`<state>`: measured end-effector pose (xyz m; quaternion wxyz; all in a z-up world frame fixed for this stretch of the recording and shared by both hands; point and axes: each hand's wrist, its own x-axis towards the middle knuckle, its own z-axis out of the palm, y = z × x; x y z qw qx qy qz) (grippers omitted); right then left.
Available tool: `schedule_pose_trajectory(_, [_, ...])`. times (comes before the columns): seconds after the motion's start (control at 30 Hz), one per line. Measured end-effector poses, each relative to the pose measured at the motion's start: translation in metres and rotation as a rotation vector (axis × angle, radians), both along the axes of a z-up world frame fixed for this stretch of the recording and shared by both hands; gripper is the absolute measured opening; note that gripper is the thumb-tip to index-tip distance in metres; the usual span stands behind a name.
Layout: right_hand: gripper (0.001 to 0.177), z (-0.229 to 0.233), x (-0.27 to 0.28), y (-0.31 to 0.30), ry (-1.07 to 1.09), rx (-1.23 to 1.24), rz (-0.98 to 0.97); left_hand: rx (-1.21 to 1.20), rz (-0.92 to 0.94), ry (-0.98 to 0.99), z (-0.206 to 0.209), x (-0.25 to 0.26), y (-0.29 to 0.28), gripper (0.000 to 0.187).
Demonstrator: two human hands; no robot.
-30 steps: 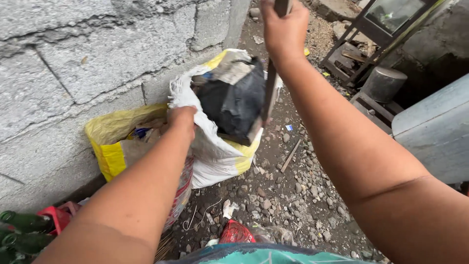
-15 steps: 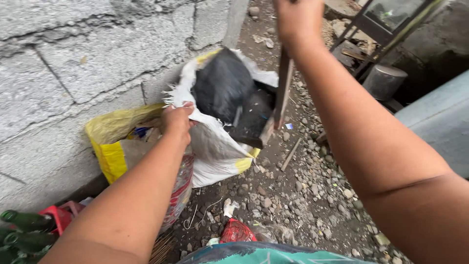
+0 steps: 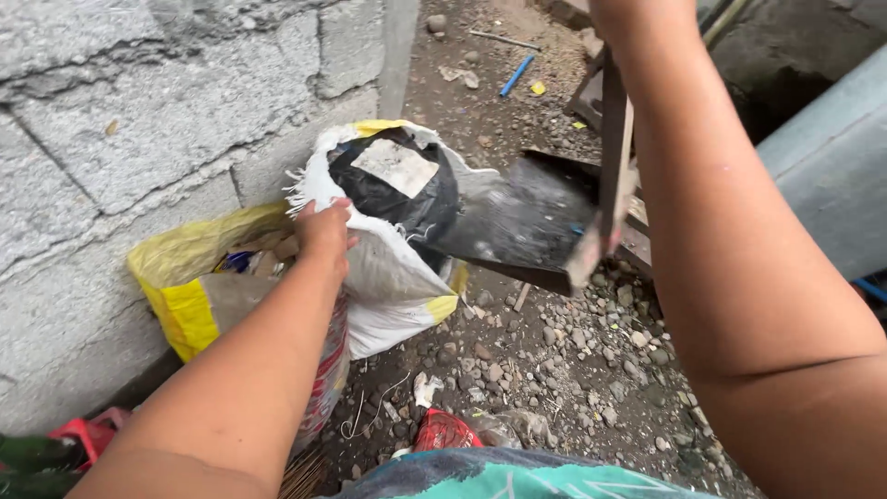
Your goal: Sweeping trash and debris into a dustpan and placing it into a sack.
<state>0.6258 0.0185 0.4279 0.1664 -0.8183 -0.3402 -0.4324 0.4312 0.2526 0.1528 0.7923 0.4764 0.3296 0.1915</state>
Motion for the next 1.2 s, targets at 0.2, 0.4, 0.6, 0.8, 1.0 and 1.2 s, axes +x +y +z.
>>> schedule_pose_trajectory(0.2, [0.033,-0.016,-0.04,-0.004,0.168,0.328,0.221,-0.007,0.034,-0.018,-0.044,0.018,0.011,0.031])
schedule_pose_trajectory(0.4, [0.036,-0.104,-0.085,0.054,0.403,0.528,0.381,-0.095,0.214,-0.102,-0.048,0.0,0.028,0.016])
schedule_pose_trajectory(0.6, [0.04,-0.146,-0.037,0.088,0.639,0.577,0.468,-0.051,0.158,-0.157,-0.037,-0.01,0.023,0.018])
schedule_pose_trajectory(0.8, [0.033,-0.142,-0.038,0.067,0.534,0.554,0.417,0.042,0.093,-0.043,-0.033,-0.021,0.016,0.013])
schedule_pose_trajectory(1.0, [0.045,-0.11,-0.058,0.001,0.474,0.645,0.393,0.06,0.058,-0.03,-0.039,-0.029,0.001,0.027])
schedule_pose_trajectory(1.2, [0.032,-0.077,-0.097,-0.096,0.424,0.865,0.565,0.462,0.223,0.11,-0.022,-0.069,-0.076,0.067])
